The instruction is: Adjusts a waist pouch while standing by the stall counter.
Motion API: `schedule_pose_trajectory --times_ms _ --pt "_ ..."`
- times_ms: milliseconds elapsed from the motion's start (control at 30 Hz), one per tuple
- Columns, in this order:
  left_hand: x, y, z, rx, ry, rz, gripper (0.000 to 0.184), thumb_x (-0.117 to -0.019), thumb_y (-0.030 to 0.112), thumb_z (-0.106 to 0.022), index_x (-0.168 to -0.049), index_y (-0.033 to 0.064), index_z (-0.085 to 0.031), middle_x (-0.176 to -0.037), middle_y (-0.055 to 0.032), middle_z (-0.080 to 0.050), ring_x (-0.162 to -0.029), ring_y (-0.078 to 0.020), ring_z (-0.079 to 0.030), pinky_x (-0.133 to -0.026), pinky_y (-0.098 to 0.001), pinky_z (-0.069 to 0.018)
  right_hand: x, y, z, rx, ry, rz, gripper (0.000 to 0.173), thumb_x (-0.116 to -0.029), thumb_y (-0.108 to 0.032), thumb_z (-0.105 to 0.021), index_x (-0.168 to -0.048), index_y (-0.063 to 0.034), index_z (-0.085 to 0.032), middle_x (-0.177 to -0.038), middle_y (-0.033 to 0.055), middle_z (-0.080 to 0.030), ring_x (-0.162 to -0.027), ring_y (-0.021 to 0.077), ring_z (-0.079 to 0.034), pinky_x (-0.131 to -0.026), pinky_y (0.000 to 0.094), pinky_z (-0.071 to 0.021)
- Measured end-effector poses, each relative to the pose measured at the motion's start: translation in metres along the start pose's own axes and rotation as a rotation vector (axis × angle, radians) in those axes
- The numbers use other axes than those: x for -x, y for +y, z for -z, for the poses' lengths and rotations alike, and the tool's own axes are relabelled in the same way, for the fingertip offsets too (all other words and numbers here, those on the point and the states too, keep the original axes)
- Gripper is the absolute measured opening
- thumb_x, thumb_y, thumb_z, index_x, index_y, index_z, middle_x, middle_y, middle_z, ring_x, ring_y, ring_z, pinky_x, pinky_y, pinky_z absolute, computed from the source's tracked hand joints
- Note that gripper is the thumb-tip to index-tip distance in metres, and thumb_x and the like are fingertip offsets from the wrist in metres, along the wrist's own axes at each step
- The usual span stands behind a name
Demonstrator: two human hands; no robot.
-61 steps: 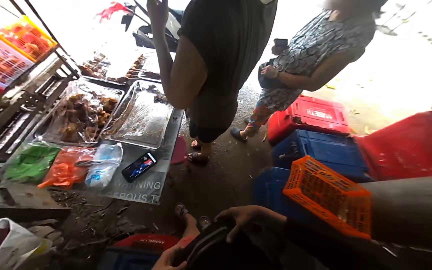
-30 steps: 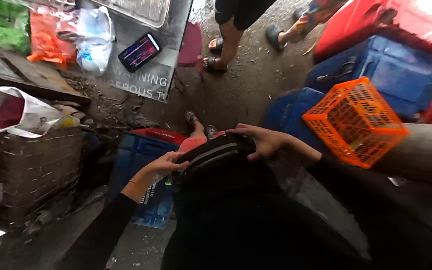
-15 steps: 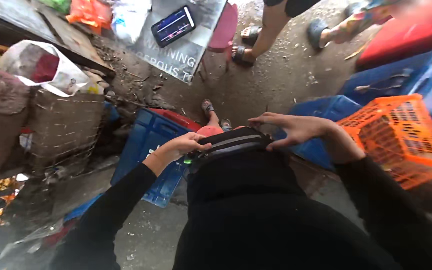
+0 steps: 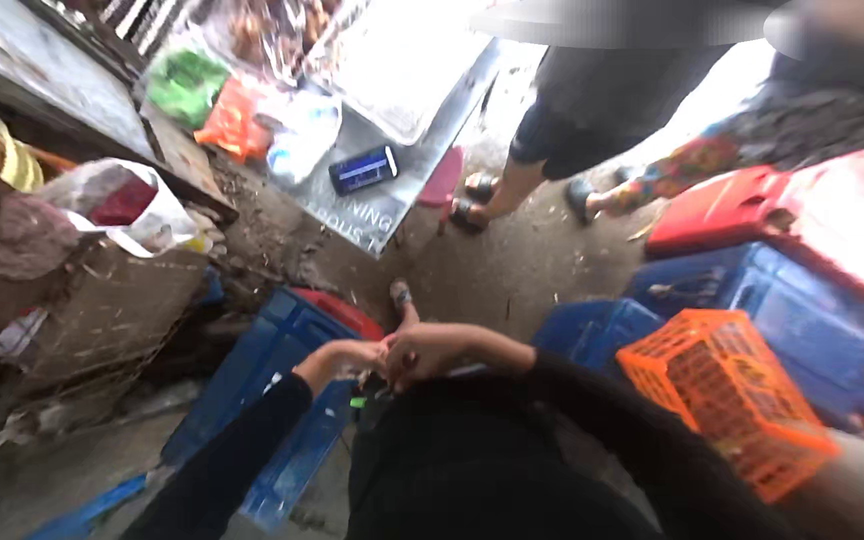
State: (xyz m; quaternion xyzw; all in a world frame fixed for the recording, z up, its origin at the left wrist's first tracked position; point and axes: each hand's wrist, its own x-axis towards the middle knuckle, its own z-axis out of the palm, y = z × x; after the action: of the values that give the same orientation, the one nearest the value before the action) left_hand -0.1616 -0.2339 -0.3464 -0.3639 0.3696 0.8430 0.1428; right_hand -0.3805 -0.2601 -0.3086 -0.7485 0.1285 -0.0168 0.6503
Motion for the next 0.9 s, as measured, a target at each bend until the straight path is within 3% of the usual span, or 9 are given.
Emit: schedule_pose_trajectory --times_ms 133,233,300,400,500,633,700,800,900 --pt "0.005 0.001 0.003 0.148 0.011 -0.056 0.016 -0.0863 0.029 -0.071 -0.1 0.0241 -0.063 -0.083 0.0119 -0.067 -0.07 0.0016 -0.06 -0.062 -0.0185 -0.0504 -0.005 0.014 0.004 -0.025 0.031 0.191 0.019 -0.093 -0.012 -0.075 -0.105 0.0031 -0.073 -0.105 0.0173 -0.07 -0.096 0.0251 -0.068 -0.09 0.0422 -0.0559" --pt "0.006 0.008 0.008 0.117 0.026 -0.025 0.018 -0.0844 0.024 -0.069 -0.101 0.0224 -0.061 -0.084 0.011 -0.066 -0.071 0.0007 -0.061 -0.063 -0.0196 -0.0504 -0.006 0.024 0.011 -0.106 -0.002 0.231 0.023 -0.0943 -0.013 -0.074 -0.109 0.0037 -0.071 -0.109 0.0173 -0.069 -0.1 0.0234 -0.067 -0.093 0.0403 -0.0547" --pt "0.004 0.012 0.015 0.041 0.039 0.014 0.012 -0.0869 0.016 -0.068 -0.096 0.0205 -0.061 -0.08 0.01 -0.064 -0.067 0.0001 -0.058 -0.059 -0.0201 -0.0479 -0.01 0.027 0.011 -0.121 0.04 0.228 0.019 -0.0949 -0.013 -0.073 -0.103 0.0042 -0.073 -0.103 0.0164 -0.071 -0.096 0.0221 -0.068 -0.09 0.0394 -0.0552" --pt "0.002 0.02 0.024 -0.005 0.067 0.089 0.003 -0.0913 0.022 -0.064 -0.091 0.022 -0.061 -0.075 0.0103 -0.061 -0.06 0.0001 -0.053 -0.054 -0.0193 -0.0437 -0.015 0.026 0.016 -0.035 0.096 0.273 0.015 -0.0968 -0.008 -0.069 -0.101 0.0062 -0.072 -0.1 0.0186 -0.07 -0.095 0.0257 -0.068 -0.09 0.0404 -0.0559" --pt "0.005 0.038 0.029 -0.028 0.211 0.208 0.012 -0.1029 0.023 -0.052 -0.093 0.0178 -0.056 -0.07 0.0086 -0.052 -0.055 -0.0015 -0.045 -0.051 -0.02 -0.0387 -0.017 0.02 0.026 0.055 0.173 0.304 0.01 -0.0934 0.0 -0.068 -0.101 0.0054 -0.072 -0.105 0.0203 -0.067 -0.096 0.0293 -0.067 -0.088 0.0424 -0.0562" --pt "0.021 0.044 0.036 0.113 0.43 0.103 0.019 -0.1024 0.022 -0.055 -0.102 0.0063 -0.064 -0.071 0.0034 -0.058 -0.057 -0.0048 -0.052 -0.055 -0.0227 -0.0469 -0.021 -0.001 0.049 0.182 0.157 0.165 0.022 -0.0934 -0.007 -0.071 -0.115 -0.0039 -0.075 -0.124 0.0175 -0.068 -0.108 0.0315 -0.068 -0.092 0.0514 -0.0566" --pt "0.034 0.065 0.021 0.149 0.51 0.174 0.019 -0.1061 0.018 -0.049 -0.105 0.0053 -0.062 -0.076 0.0027 -0.055 -0.062 -0.005 -0.051 -0.06 -0.0217 -0.0471 -0.026 -0.005 0.053 0.157 0.11 0.145 0.022 -0.0968 -0.007 -0.066 -0.116 -0.0028 -0.074 -0.122 0.018 -0.067 -0.107 0.0305 -0.067 -0.092 0.0488 -0.0556" --pt "0.017 0.068 0.03 0.057 0.438 0.224 0.023 -0.1066 0.02 -0.049 -0.091 0.0094 -0.061 -0.067 0.0052 -0.052 -0.054 -0.0026 -0.046 -0.052 -0.0205 -0.0413 -0.038 0.016 0.047 0.147 0.14 0.227 0.014 -0.0926 -0.001 -0.068 -0.104 -0.0052 -0.075 -0.108 0.0139 -0.068 -0.096 0.0259 -0.068 -0.083 0.0451 -0.0589" --pt "0.009 0.066 0.039 0.074 0.283 0.134 0.018 -0.1051 0.013 -0.048 -0.091 0.0125 -0.059 -0.07 0.0071 -0.053 -0.057 -0.0012 -0.049 -0.055 -0.0207 -0.0436 -0.041 0.027 0.042 0.082 0.182 0.244 0.01 -0.0948 -0.004 -0.066 -0.1 -0.0042 -0.074 -0.106 0.0141 -0.066 -0.096 0.0249 -0.066 -0.084 0.0432 -0.0576"
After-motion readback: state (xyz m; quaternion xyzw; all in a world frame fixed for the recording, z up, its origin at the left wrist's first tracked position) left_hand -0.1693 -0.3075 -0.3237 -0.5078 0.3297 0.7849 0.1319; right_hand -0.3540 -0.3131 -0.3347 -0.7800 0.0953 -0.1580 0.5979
